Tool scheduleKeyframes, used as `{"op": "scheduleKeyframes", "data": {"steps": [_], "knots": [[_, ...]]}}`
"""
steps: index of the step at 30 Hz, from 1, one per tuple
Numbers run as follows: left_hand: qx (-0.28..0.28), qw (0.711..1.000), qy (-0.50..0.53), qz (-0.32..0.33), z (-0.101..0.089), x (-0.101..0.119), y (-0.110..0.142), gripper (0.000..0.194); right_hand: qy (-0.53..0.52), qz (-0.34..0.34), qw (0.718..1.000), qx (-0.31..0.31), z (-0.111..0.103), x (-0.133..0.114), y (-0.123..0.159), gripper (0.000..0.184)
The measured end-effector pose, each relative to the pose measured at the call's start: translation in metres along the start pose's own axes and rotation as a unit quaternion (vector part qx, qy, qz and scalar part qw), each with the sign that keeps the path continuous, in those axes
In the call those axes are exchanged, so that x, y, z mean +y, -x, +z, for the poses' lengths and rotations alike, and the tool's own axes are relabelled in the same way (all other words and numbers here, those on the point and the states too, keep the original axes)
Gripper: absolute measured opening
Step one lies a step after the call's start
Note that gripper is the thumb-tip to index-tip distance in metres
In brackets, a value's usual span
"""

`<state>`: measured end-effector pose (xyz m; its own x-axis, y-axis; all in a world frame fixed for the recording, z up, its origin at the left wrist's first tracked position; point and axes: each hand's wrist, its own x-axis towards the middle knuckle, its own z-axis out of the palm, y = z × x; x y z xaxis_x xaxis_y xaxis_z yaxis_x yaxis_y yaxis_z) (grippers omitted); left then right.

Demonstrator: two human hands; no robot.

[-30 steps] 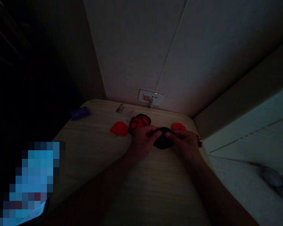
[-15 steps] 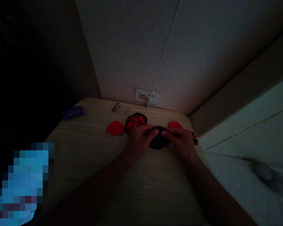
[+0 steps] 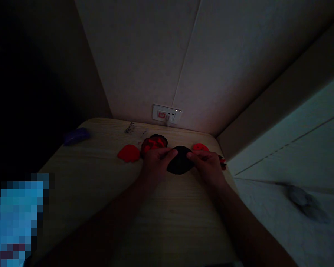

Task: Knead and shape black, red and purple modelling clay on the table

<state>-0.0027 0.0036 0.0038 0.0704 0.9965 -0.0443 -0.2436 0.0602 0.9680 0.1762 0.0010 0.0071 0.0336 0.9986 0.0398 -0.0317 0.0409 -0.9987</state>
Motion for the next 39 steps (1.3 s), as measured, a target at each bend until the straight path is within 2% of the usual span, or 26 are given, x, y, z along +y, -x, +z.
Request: {"op": "scheduleKeyframes", "data": {"steps": [5, 10, 16, 24, 27, 30, 39], "knots": [[0.001, 1.000, -0.016, 0.006, 0.000, 0.004, 0.001, 0.026, 0.008, 0.002, 1.000, -0.012, 0.000, -0.003, 0.001, 0.019], [-0.001, 1.000, -0.002, 0.016, 0.000, 0.001, -0.001, 0.028, 0.041, -0.009, 0.999, -0.001, 0.001, -0.004, 0.002, 0.017], [-0.015, 0.993, -0.093, 0.066, 0.000, -0.001, 0.002, 0.020, 0.012, -0.005, 1.000, -0.025, 0.004, -0.002, 0.004, 0.024], [-0.033, 0.996, -0.051, 0.058, 0.003, -0.003, 0.002, 0.022, 0.019, -0.011, 1.000, -0.004, 0.006, -0.005, 0.004, 0.021], [-0.039, 0.994, -0.074, 0.064, 0.001, -0.005, 0.000, 0.020, 0.025, -0.012, 0.999, -0.019, 0.007, -0.003, 0.004, 0.027], [-0.034, 0.993, -0.087, 0.074, 0.000, -0.007, 0.000, 0.018, 0.038, -0.011, 0.998, -0.040, 0.006, 0.000, 0.004, 0.021], [-0.041, 0.992, -0.084, 0.081, 0.002, -0.005, 0.002, 0.021, 0.035, 0.004, 0.998, -0.047, 0.005, -0.001, 0.005, 0.021]]}}
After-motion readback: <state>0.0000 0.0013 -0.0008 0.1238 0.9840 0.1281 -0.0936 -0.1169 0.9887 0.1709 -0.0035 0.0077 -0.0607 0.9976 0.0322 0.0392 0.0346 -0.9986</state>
